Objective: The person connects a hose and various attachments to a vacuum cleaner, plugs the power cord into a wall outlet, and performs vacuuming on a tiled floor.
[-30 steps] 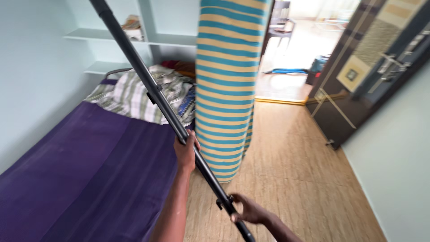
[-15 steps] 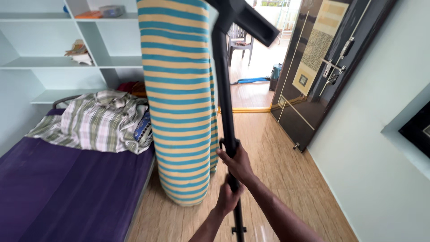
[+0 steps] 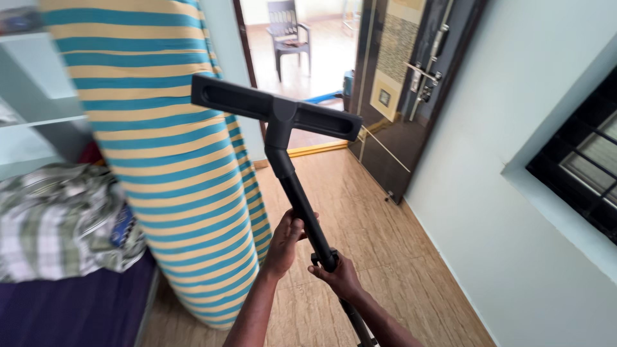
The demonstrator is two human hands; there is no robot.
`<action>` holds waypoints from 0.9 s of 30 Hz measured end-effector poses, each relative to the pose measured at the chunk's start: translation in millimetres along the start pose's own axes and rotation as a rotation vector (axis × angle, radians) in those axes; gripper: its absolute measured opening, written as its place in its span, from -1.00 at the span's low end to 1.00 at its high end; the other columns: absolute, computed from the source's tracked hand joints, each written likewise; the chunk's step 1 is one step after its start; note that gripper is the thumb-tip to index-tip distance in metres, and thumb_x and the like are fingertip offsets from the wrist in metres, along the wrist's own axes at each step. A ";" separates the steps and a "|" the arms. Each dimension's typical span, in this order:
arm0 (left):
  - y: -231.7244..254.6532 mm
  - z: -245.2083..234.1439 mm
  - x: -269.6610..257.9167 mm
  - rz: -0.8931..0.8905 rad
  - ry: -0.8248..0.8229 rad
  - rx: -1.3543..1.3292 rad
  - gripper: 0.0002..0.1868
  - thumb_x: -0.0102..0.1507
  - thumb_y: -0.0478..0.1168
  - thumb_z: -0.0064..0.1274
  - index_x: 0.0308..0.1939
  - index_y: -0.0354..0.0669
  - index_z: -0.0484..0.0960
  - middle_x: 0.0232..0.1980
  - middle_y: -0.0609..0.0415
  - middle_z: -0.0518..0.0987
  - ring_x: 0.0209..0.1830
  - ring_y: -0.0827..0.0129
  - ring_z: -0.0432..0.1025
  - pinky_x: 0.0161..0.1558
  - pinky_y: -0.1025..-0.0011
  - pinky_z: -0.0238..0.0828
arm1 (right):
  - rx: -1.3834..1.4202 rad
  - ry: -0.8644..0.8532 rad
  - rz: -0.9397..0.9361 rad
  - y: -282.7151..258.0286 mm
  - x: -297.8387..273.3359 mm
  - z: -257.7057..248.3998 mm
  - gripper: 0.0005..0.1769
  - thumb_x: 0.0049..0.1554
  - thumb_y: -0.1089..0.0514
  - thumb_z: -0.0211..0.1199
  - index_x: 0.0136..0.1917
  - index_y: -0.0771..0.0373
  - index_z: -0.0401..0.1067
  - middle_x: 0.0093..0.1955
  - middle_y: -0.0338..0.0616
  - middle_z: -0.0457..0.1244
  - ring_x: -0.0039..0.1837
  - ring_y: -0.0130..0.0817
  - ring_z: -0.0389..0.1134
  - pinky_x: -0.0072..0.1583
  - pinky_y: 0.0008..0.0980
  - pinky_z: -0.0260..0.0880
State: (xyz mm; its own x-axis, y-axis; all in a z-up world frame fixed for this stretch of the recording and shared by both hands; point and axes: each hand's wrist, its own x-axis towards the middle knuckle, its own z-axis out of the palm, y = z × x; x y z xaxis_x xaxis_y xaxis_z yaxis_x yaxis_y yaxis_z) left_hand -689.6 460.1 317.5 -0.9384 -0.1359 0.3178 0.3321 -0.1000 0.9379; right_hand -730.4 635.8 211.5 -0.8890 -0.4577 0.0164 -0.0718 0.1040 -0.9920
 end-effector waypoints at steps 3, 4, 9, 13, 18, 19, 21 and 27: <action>-40.8 12.8 61.5 -0.032 -0.060 -0.016 -0.53 0.45 0.05 -0.14 0.27 -0.24 0.43 0.18 -0.02 0.62 0.24 0.32 0.54 0.21 0.34 0.55 | 0.000 -0.010 0.021 28.7 53.2 -31.5 -0.50 -0.05 0.01 0.59 0.07 0.25 0.50 -0.15 -0.43 0.36 -0.12 -0.65 0.33 -0.08 -0.51 0.40; -58.6 13.8 84.0 -0.045 -0.062 -0.058 -0.52 0.45 0.02 -0.10 0.28 -0.27 0.42 0.19 -0.03 0.62 0.20 0.32 0.52 0.18 0.34 0.53 | -0.018 -0.006 0.079 38.9 72.8 -41.9 -0.48 -0.05 0.00 0.60 0.08 0.26 0.50 -0.18 -0.39 0.34 -0.14 -0.62 0.32 -0.10 -0.50 0.39; -133.5 -6.3 217.2 -0.129 -0.098 -0.141 -0.51 0.42 0.00 -0.05 0.32 -0.24 0.41 0.18 -0.02 0.63 0.17 0.35 0.52 0.17 0.33 0.51 | -0.147 0.066 0.220 73.2 200.5 -77.3 -0.48 -0.03 -0.01 0.62 0.09 0.30 0.54 -0.29 -0.23 0.23 -0.24 -0.48 0.25 -0.19 -0.39 0.28; -164.5 -36.0 334.8 -0.120 -0.147 -0.121 -0.52 0.43 -0.03 -0.06 0.33 -0.26 0.42 0.19 0.03 0.59 0.19 0.43 0.48 0.21 0.38 0.47 | -0.064 0.083 0.206 69.8 320.0 -93.4 -0.47 -0.08 -0.04 0.57 0.09 0.23 0.53 -0.30 -0.29 0.35 -0.26 -0.49 0.38 -0.21 -0.43 0.40; -191.3 -72.4 450.6 -0.127 -0.183 -0.138 -0.49 0.43 -0.09 -0.05 0.41 -0.27 0.36 0.25 0.08 0.55 0.20 0.46 0.40 0.23 0.42 0.38 | -0.127 0.140 0.219 72.7 439.4 -106.8 -0.46 -0.08 -0.08 0.60 0.02 0.29 0.54 -0.33 -0.23 0.34 -0.28 -0.48 0.37 -0.23 -0.43 0.38; -196.8 -77.9 471.3 -0.152 -0.187 -0.128 -0.45 0.42 -0.12 -0.03 0.46 -0.23 0.31 0.24 0.07 0.53 0.21 0.45 0.40 0.24 0.39 0.39 | -0.110 0.138 0.196 74.7 463.1 -111.4 -0.46 -0.07 -0.08 0.60 0.01 0.32 0.53 -0.32 -0.21 0.32 -0.28 -0.48 0.36 -0.23 -0.42 0.39; -210.2 -91.9 511.6 -0.175 -0.189 -0.118 -0.40 0.41 -0.15 -0.02 0.51 -0.19 0.25 0.23 0.06 0.51 0.22 0.43 0.40 0.25 0.37 0.40 | -0.095 0.136 0.170 82.5 509.6 -119.2 -0.45 -0.06 -0.07 0.61 -0.01 0.36 0.52 -0.31 -0.20 0.30 -0.28 -0.48 0.35 -0.23 -0.41 0.39; -275.9 -133.7 645.1 -0.194 -0.293 -0.030 -0.42 0.41 -0.16 -0.01 0.49 -0.22 0.28 0.32 0.00 0.52 0.30 0.35 0.43 0.33 0.34 0.37 | -0.138 0.155 0.212 125.4 667.8 -158.3 -0.45 -0.08 -0.08 0.58 0.02 0.33 0.53 -0.28 -0.22 0.38 -0.26 -0.49 0.42 -0.22 -0.42 0.47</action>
State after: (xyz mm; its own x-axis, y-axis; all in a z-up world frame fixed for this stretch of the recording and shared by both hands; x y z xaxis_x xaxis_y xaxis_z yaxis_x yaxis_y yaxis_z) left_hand -1373.9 268.2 245.1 -0.9704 0.1770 0.1645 0.1435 -0.1253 0.9817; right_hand -1404.7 483.0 117.9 -0.9483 -0.2740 -0.1602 0.0715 0.3073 -0.9489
